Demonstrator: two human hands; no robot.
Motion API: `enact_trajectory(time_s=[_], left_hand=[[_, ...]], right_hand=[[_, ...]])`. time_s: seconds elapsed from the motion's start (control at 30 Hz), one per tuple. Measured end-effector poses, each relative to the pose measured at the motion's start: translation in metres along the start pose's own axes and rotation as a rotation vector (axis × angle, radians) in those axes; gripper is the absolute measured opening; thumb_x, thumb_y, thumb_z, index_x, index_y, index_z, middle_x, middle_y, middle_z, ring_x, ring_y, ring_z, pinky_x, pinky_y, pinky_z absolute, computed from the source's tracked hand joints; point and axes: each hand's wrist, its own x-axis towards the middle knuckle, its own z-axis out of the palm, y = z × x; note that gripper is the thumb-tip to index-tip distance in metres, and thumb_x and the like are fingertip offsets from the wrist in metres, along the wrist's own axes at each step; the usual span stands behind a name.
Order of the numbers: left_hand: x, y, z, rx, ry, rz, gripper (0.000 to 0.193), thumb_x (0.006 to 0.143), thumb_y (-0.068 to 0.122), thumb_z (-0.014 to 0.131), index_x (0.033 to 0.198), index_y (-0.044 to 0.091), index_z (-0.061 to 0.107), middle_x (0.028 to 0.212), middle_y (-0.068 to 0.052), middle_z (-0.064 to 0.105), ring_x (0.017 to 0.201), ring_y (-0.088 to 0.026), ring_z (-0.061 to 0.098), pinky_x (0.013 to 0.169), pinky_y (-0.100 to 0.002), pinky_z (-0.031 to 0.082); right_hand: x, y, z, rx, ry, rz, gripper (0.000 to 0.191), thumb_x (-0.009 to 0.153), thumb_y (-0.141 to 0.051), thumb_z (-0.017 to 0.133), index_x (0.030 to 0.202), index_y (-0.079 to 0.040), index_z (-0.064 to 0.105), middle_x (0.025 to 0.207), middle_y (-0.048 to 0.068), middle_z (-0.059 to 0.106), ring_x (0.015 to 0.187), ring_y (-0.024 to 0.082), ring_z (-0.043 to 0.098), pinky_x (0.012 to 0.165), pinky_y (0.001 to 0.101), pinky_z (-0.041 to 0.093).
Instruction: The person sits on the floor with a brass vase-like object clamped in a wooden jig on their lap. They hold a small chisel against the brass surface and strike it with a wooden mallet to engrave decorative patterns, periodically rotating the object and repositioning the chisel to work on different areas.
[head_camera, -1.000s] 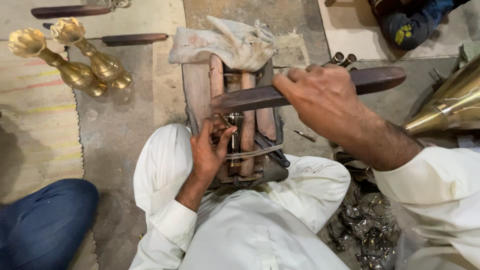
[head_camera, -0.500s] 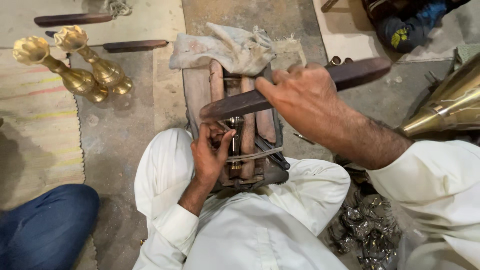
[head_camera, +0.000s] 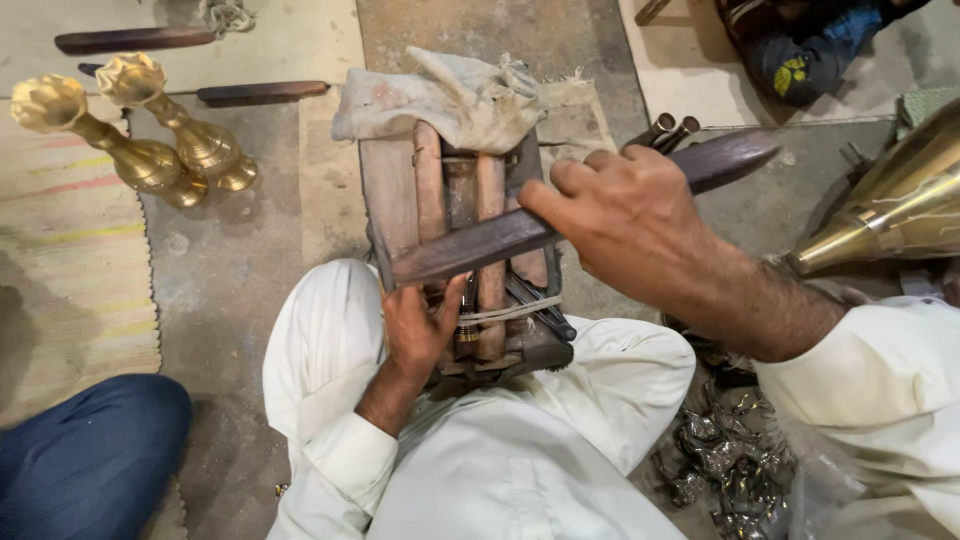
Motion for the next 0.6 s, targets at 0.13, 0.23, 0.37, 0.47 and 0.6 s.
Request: enact_trajectory(time_s=[0.13,0.23,0.37,0.47,0.6], left_hand=[[-0.002,-0.001,0.0,0.072,-0.013,-0.061,0.031,0.093,0.015,0.081,0.098,0.0,0.054,0.079,-0.012,0.075,0.067,-0.022,0.074,0.059,-0.034,0.057],[-0.002,-0.002,-0.002,0.012,0.003,-0.123,0.029,0.092,0.012,0.08,0.098,0.0,0.054,0.079,-0.011,0.075,0.065,-0.02,0.073,0.057,-0.033,0.056],[-0.009,-0.001,-0.001,-0.132,0.079,-0.05,0.026,0.098,0.011,0.079,0.108,0.0,0.056,0.092,-0.011,0.077,0.078,-0.019,0.077,0.068,-0.032,0.059],[-0.012,-0.007,0.001,-0.136,0.023,-0.141,0.028,0.096,0.013,0.079,0.108,0.0,0.057,0.088,-0.009,0.078,0.07,-0.016,0.075,0.062,-0.031,0.058],[-0.018,-0.018,0.005,0.131,0.053,0.058,0.027,0.091,0.012,0.084,0.102,0.003,0.061,0.082,-0.011,0.074,0.071,-0.019,0.072,0.064,-0.033,0.056]], right_hand=[[-0.005,-0.002,0.001,-0.214,-0.128,-0.027,0.038,0.072,-0.022,0.075,0.109,-0.015,0.069,0.087,0.006,0.072,0.075,0.02,0.072,0.057,0.0337,0.054],[-0.005,-0.005,0.006,-0.288,-0.256,-0.058,0.024,0.085,-0.02,0.074,0.108,-0.011,0.069,0.085,0.006,0.072,0.073,0.018,0.072,0.055,0.0318,0.054],[-0.012,0.001,0.008,0.255,0.098,0.105,0.039,0.079,-0.008,0.077,0.117,-0.009,0.069,0.094,0.007,0.072,0.081,0.023,0.072,0.073,0.0395,0.057],[-0.019,0.003,0.005,0.362,0.271,0.133,0.041,0.081,-0.005,0.076,0.121,-0.008,0.067,0.101,0.009,0.072,0.088,0.028,0.072,0.077,0.0398,0.057],[-0.022,0.005,0.008,0.302,0.296,0.041,0.04,0.08,-0.008,0.079,0.119,-0.009,0.068,0.099,0.012,0.072,0.086,0.028,0.073,0.076,0.0414,0.057]])
